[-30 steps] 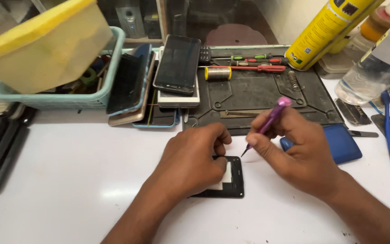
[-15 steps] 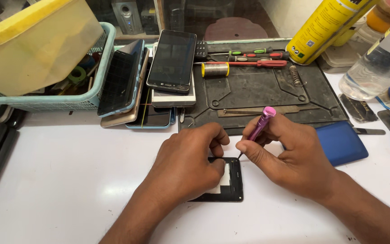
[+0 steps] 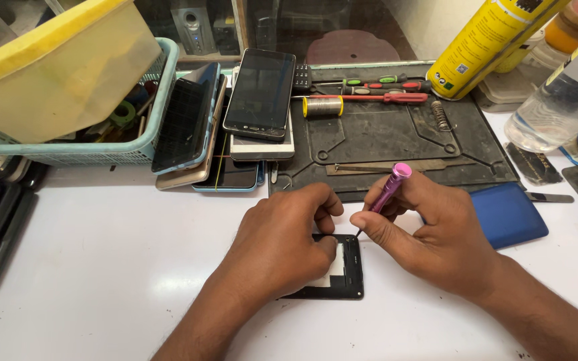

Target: The person picks up a blue smartphone, removes its back cover by hand, and uses a small purple screwdriver to unscrew the back panel of the phone on the workbench. They turn the phone over and continue unscrewing screws around the rear housing.

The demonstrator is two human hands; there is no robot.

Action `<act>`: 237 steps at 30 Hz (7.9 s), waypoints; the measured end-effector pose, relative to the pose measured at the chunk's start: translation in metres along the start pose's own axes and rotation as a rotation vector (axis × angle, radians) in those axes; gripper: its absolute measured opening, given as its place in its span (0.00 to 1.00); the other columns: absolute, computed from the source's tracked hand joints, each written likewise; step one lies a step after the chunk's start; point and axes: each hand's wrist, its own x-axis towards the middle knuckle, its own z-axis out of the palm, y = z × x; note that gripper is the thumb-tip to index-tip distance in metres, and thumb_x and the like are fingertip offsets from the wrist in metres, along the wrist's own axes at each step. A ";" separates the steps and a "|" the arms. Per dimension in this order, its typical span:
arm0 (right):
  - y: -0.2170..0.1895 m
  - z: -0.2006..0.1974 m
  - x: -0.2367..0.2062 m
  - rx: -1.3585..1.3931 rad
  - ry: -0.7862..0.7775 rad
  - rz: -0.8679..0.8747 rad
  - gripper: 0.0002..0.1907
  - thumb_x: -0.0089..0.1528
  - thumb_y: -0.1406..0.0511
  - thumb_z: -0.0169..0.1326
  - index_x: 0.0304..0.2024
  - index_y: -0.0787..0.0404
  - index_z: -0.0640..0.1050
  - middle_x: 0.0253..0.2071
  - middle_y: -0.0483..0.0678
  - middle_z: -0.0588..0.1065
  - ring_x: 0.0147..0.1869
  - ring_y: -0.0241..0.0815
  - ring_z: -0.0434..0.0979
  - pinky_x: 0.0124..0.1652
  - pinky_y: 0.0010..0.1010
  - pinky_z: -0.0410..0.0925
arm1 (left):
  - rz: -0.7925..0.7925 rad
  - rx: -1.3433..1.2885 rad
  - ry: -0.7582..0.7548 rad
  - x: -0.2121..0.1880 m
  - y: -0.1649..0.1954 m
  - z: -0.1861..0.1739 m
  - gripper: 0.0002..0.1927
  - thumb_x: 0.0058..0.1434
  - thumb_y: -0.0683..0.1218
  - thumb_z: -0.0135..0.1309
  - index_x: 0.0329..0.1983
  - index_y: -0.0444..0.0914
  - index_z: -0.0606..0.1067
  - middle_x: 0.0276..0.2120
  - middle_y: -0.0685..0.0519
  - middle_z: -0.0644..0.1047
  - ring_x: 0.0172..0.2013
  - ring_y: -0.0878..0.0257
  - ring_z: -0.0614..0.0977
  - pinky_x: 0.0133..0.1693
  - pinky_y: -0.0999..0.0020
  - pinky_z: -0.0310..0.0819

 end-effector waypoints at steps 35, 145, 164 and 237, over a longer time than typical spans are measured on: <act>-0.001 -0.005 0.001 0.130 -0.167 -0.094 0.11 0.64 0.70 0.58 0.49 0.62 0.79 0.44 0.46 0.79 0.48 0.38 0.80 0.50 0.30 0.71 | 0.259 -0.430 0.078 0.003 -0.010 0.028 0.11 0.54 0.40 0.63 0.41 0.37 0.78 0.31 0.55 0.80 0.31 0.69 0.79 0.34 0.70 0.76; 0.004 -0.002 0.001 0.656 -0.016 0.209 0.16 0.70 0.68 0.47 0.58 0.69 0.71 0.44 0.52 0.79 0.34 0.32 0.73 0.35 0.23 0.71 | 0.281 -0.375 0.105 0.009 -0.011 0.025 0.12 0.53 0.45 0.65 0.37 0.35 0.78 0.31 0.55 0.74 0.25 0.69 0.74 0.28 0.71 0.71; -0.004 0.000 0.003 0.628 -0.004 0.179 0.15 0.68 0.67 0.50 0.56 0.65 0.70 0.44 0.50 0.77 0.39 0.33 0.75 0.35 0.23 0.70 | 0.241 -0.435 0.100 0.008 -0.011 0.024 0.10 0.51 0.42 0.62 0.35 0.34 0.77 0.32 0.55 0.74 0.25 0.69 0.73 0.27 0.71 0.69; -0.002 -0.007 -0.002 0.402 0.308 0.040 0.06 0.73 0.66 0.48 0.49 0.62 0.67 0.36 0.49 0.78 0.30 0.27 0.69 0.31 0.17 0.66 | 0.214 -0.021 0.262 0.004 -0.006 0.005 0.10 0.52 0.45 0.62 0.38 0.40 0.82 0.38 0.53 0.80 0.39 0.58 0.83 0.41 0.62 0.77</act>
